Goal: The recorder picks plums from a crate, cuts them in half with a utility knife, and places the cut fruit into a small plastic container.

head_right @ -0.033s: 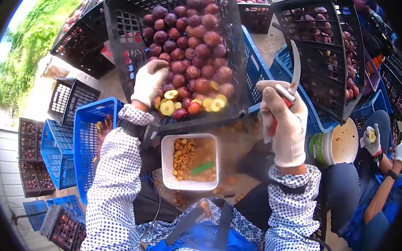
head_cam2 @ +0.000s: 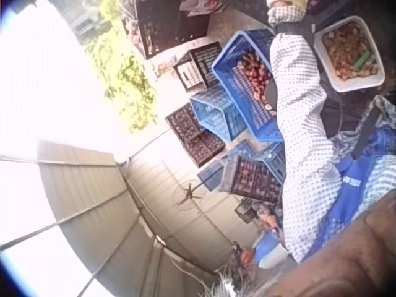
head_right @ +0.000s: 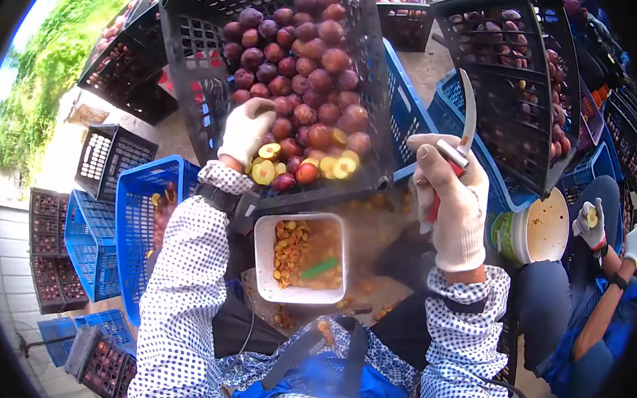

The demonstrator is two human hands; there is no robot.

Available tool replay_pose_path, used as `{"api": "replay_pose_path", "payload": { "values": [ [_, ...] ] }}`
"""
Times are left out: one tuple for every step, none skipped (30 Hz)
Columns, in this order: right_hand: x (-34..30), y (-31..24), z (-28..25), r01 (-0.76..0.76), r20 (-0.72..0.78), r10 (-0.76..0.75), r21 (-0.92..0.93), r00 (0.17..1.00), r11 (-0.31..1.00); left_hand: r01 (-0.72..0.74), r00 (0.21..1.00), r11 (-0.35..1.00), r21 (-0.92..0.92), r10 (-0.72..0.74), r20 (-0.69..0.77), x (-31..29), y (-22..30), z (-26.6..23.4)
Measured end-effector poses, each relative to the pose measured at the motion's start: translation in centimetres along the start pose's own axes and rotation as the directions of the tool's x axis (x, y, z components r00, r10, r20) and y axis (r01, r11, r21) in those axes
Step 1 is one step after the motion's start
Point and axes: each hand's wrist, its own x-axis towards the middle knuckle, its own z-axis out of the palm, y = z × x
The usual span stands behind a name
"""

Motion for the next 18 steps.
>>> {"api": "replay_pose_path", "payload": {
  "values": [
    [-0.2,0.3,0.1,0.008,-0.007,-0.009,-0.023,1.0,1.0,-0.011,0.999,0.989,0.147,0.003,0.051,1.2,-3.2,1.8],
    [-0.3,0.4,0.1,-0.006,-0.002,0.006,-0.033,1.0,0.999,-0.031,0.994,0.958,0.287,0.001,0.106,2.5,-5.7,3.4],
    [-0.4,0.3,-0.1,-0.025,-0.001,0.025,-0.062,1.0,0.998,-0.124,0.99,0.884,0.45,0.083,0.11,3.2,-6.5,5.6],
    [-0.5,0.2,-0.4,-0.048,-0.002,0.048,-0.087,0.999,0.995,-0.209,0.978,0.772,0.6,0.162,0.133,3.6,-6.6,7.8],
    [-0.3,0.5,-0.6,-0.06,-0.011,0.059,-0.089,0.998,0.994,-0.071,0.979,0.699,0.712,-0.089,0.185,4.4,-5.0,9.5],
    [-0.3,0.7,-0.7,-0.08,-0.016,0.079,-0.099,0.997,0.992,-0.074,0.976,0.7,0.71,-0.097,0.197,4.7,-4.6,10.4],
    [-0.4,0.5,-0.8,-0.093,-0.022,0.092,-0.107,0.996,0.99,0.012,0.983,0.665,0.747,-0.144,0.112,5.2,-4.5,11.3],
    [-0.4,0.5,-0.7,-0.141,-0.02,0.139,-0.073,0.99,0.987,0.098,0.982,0.625,0.774,-0.186,0.025,5.4,-4.2,12.0],
    [-0.4,0.7,-0.7,-0.147,0.006,0.147,-0.071,0.989,0.987,0.087,0.99,0.711,0.698,-0.141,0.019,5.1,-4.7,11.8],
    [-0.3,0.8,-0.4,-0.141,0.042,0.144,-0.061,0.989,0.988,0.053,0.997,0.799,0.598,-0.077,0.014,5.3,-6.4,10.8],
    [-0.1,0.7,-0.5,-0.167,0.048,0.173,-0.113,0.984,0.98,0.082,0.996,0.844,0.529,-0.089,-0.012,5.2,-6.1,10.6],
    [0.0,0.5,-0.3,-0.208,0.056,0.213,-0.085,0.975,0.974,0.109,0.994,0.885,0.453,-0.102,-0.04,4.8,-5.8,10.0],
    [0.0,1.0,0.3,-0.193,0.095,0.198,-0.059,0.976,0.979,0.088,0.991,0.968,0.235,-0.06,-0.122,4.5,-8.3,8.5],
    [0.0,1.5,0.5,-0.184,0.123,0.188,-0.037,0.975,0.982,0.039,0.98,0.999,0.001,-0.038,-0.197,4.3,-10.3,7.5],
    [0.1,1.5,0.0,-0.214,0.13,0.218,-0.043,0.967,0.976,0.128,0.986,0.967,-0.222,-0.148,-0.074,4.1,-9.7,7.0],
    [0.2,1.6,-0.1,-0.207,0.127,0.209,-0.035,0.97,0.978,0.118,0.988,0.969,-0.218,-0.137,-0.072,3.8,-9.8,6.1],
    [0.4,1.9,-0.1,-0.22,0.13,0.219,-0.008,0.967,0.976,0.079,0.992,0.983,-0.168,-0.094,-0.08,3.2,-10.4,5.2],
    [0.2,2.1,0.0,-0.233,0.135,0.229,0.019,0.964,0.972,0.041,0.995,0.992,-0.117,-0.052,-0.088,2.6,-11.0,4.6]
  ]
}}
